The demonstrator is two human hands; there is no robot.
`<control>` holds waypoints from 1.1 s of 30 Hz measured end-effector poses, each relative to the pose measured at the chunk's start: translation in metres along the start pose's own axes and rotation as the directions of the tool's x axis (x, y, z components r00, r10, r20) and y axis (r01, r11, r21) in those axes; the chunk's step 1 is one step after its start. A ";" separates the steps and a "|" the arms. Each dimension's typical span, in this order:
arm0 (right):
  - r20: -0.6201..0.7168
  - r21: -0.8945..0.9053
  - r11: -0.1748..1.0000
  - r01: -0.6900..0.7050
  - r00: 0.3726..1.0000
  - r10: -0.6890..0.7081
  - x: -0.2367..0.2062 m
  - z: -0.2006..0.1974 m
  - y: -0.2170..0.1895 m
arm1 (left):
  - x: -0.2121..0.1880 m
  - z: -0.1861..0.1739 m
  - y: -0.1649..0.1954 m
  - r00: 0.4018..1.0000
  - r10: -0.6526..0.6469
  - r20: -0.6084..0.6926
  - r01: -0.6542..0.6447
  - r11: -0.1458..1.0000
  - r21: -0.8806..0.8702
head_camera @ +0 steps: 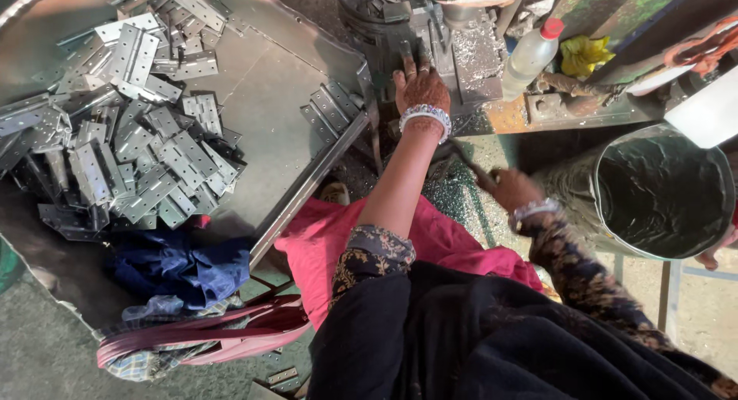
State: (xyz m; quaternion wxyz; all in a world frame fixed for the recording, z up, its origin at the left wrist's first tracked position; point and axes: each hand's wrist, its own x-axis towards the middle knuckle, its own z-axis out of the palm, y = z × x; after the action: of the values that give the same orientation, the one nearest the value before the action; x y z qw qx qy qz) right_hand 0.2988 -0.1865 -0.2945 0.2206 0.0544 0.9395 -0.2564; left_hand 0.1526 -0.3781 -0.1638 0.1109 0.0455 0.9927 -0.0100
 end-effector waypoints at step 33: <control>-0.322 0.090 0.988 0.129 0.942 -0.094 -0.052 -0.082 -0.072 | -0.004 0.033 0.038 0.942 0.047 -0.333 -0.145 0.951 -0.275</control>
State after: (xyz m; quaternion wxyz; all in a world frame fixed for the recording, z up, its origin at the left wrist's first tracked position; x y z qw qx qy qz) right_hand 0.2982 -0.2066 -0.1758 0.0489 0.0536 0.9487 -0.3077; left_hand 0.1672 -0.3413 -0.1952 -0.0470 0.0785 0.9842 0.1515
